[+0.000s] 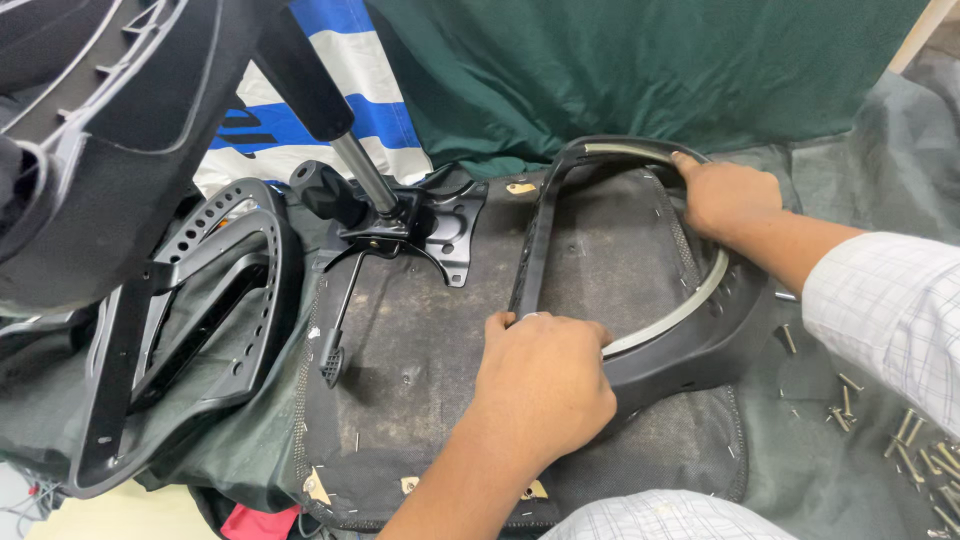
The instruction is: The person unscrews screws from an office chair armrest with a screwdriver, removes the armrest pad from the seat, then aligns the armrest back on the seat and drives the screws back in by hand and with the screwdriver.
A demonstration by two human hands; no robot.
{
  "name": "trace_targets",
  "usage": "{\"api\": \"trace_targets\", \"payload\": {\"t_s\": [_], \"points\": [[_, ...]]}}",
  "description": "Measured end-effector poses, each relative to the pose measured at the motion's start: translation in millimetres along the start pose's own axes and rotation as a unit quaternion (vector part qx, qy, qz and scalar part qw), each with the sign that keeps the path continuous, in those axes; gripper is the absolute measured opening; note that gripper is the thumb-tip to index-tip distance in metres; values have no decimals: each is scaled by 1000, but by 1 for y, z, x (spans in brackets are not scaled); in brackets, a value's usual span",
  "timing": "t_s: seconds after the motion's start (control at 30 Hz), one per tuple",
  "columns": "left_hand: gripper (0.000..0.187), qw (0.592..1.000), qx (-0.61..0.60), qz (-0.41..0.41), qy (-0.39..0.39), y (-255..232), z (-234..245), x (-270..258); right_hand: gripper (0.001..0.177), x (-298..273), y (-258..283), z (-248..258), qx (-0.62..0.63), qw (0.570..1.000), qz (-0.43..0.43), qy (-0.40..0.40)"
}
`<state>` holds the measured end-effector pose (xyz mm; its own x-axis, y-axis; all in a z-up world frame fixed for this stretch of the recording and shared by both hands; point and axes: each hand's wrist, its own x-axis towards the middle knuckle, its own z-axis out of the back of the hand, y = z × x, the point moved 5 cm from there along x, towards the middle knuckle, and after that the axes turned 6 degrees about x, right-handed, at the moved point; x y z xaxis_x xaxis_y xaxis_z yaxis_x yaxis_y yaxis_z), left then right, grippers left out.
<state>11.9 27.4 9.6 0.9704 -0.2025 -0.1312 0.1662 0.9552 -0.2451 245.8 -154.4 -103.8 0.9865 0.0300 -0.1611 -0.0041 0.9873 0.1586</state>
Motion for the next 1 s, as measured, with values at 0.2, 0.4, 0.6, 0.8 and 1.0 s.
{"api": "trace_targets", "payload": {"t_s": [0.2,0.4,0.6,0.8,1.0], "points": [[21,1000,-11,-8,-24,-1,-3,-1,77,-4,8,2,-16,999,42,-15],[22,1000,-16,-13,-5,-2,-1,2,72,7,8,-5,-10,999,51,-15],[24,1000,-8,-8,1,0,-2,3,80,21,8,-5,9,998,46,36],[27,1000,-19,6,14,5,-6,4,87,28,39,3,49,989,142,-15],[27,999,-28,14,29,8,-9,3,85,9,71,10,46,989,132,35]]}}
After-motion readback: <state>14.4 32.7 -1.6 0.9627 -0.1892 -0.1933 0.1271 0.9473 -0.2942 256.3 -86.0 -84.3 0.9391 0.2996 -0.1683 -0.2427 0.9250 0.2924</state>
